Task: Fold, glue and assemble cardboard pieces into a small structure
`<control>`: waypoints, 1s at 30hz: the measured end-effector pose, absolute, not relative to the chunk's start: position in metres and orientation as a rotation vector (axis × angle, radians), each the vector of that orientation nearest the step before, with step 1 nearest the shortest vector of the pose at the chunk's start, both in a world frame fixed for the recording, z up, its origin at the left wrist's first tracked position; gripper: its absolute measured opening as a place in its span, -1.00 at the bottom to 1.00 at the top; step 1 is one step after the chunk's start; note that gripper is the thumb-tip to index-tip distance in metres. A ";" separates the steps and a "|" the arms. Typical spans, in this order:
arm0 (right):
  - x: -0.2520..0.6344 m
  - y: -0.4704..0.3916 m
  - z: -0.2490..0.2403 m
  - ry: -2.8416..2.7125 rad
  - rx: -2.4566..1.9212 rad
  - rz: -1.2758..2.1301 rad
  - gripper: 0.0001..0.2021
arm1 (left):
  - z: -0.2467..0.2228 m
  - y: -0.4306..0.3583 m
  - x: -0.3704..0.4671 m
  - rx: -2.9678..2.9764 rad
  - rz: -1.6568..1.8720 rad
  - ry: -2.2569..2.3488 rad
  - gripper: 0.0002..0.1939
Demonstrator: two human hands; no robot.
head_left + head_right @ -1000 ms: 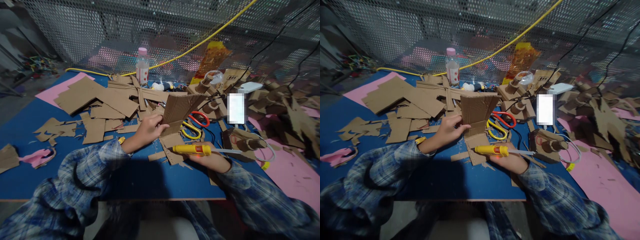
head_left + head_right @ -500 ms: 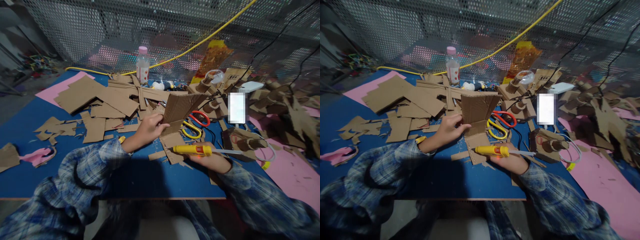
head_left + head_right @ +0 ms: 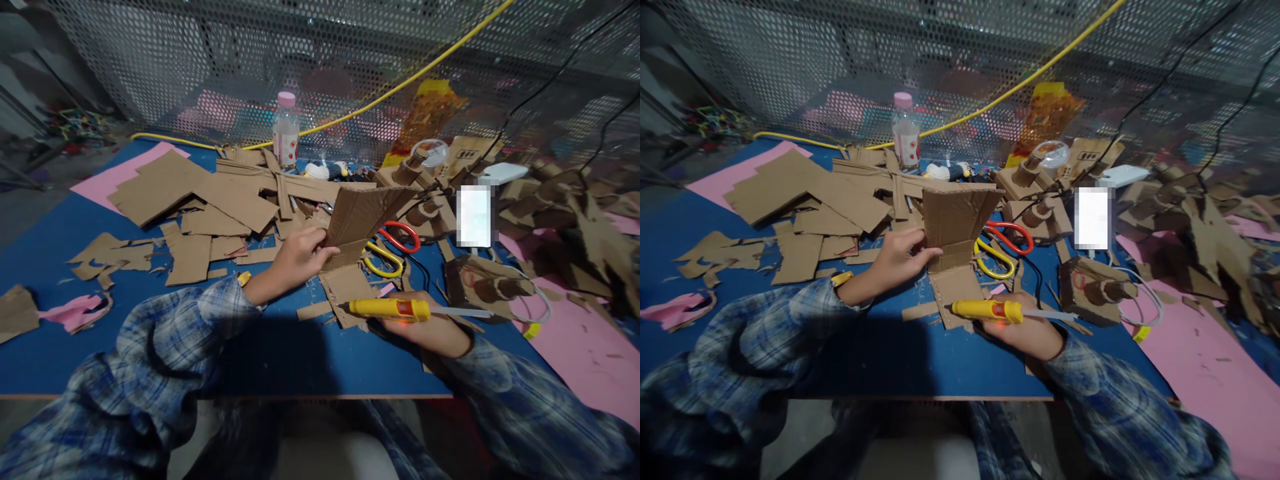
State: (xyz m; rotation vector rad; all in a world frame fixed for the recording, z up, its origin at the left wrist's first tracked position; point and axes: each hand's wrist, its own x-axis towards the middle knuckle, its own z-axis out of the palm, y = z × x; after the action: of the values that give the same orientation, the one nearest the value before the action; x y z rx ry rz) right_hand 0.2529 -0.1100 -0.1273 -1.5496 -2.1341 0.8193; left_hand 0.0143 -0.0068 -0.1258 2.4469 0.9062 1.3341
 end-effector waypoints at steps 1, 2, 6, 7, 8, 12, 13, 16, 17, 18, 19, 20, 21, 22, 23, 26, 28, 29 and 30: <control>0.252 -0.111 -0.126 -2.131 -1.547 0.816 -0.81 | -0.126 -0.007 0.014 2.446 1.324 0.910 -0.67; 0.251 -0.113 -0.125 -2.123 -1.541 0.819 -0.80 | -0.126 -0.007 0.014 2.446 1.317 0.914 -0.67; 0.249 -0.117 -0.119 -2.070 -1.536 0.880 -0.79 | -0.125 -0.007 0.014 2.453 1.310 0.931 -0.66; 0.249 -0.117 -0.118 -2.061 -1.540 0.892 -0.78 | -0.125 -0.007 0.014 2.455 1.309 0.933 -0.66; 0.249 -0.118 -0.117 -2.056 -1.543 0.895 -0.78 | -0.125 -0.007 0.014 2.459 1.309 0.934 -0.65; 0.251 -0.121 -0.119 -2.050 -1.551 0.888 -0.75 | -0.125 -0.007 0.015 2.460 1.313 0.935 -0.65; 0.252 -0.122 -0.120 -2.048 -1.553 0.893 -0.73 | -0.125 -0.007 0.015 2.459 1.317 0.934 -0.65; 0.255 -0.125 -0.124 -2.041 -1.564 0.906 -0.67 | -0.125 -0.006 0.015 2.458 1.332 0.919 -0.65; 0.255 -0.126 -0.125 -2.042 -1.565 0.905 -0.66 | -0.126 -0.006 0.015 2.459 1.343 0.909 -0.65; 0.256 -0.127 -0.126 -2.037 -1.564 0.902 -0.67 | -0.126 -0.006 0.015 2.457 1.357 0.901 -0.65; 0.256 -0.128 -0.125 -2.030 -1.567 0.903 -0.67 | -0.126 -0.006 0.015 2.455 1.365 0.897 -0.65; 0.256 -0.129 -0.125 -2.020 -1.569 0.912 -0.68 | -0.126 -0.006 0.015 2.453 1.369 0.897 -0.64; 0.256 -0.130 -0.125 -2.006 -1.568 0.925 -0.68 | -0.126 -0.006 0.016 2.453 1.368 0.901 -0.64; 0.256 -0.131 -0.124 -1.988 -1.570 0.938 -0.68 | -0.126 -0.006 0.016 2.453 1.361 0.910 -0.64; 0.256 -0.132 -0.124 -1.972 -1.576 0.946 -0.68 | -0.126 -0.006 0.016 2.453 1.353 0.919 -0.64; 0.258 -0.136 -0.124 -1.966 -1.617 0.957 -0.68 | -0.126 -0.006 0.016 2.453 1.350 0.922 -0.66; 0.259 -0.138 -0.126 -1.998 -1.651 0.928 -0.68 | -0.126 -0.006 0.015 2.454 1.355 0.914 -0.66; 0.260 -0.138 -0.126 -2.016 -1.657 0.912 -0.68 | -0.126 -0.006 0.015 2.458 1.355 0.913 -0.65; 0.261 -0.139 -0.127 -2.032 -1.657 0.895 -0.67 | -0.126 -0.006 0.015 2.461 1.354 0.915 -0.65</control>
State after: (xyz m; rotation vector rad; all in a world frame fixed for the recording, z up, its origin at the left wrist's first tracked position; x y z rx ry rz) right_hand 0.2610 -0.1391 -0.1271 -1.6569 -2.0320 0.8945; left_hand 0.0154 -0.0063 -0.1257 2.4614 0.9150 1.3538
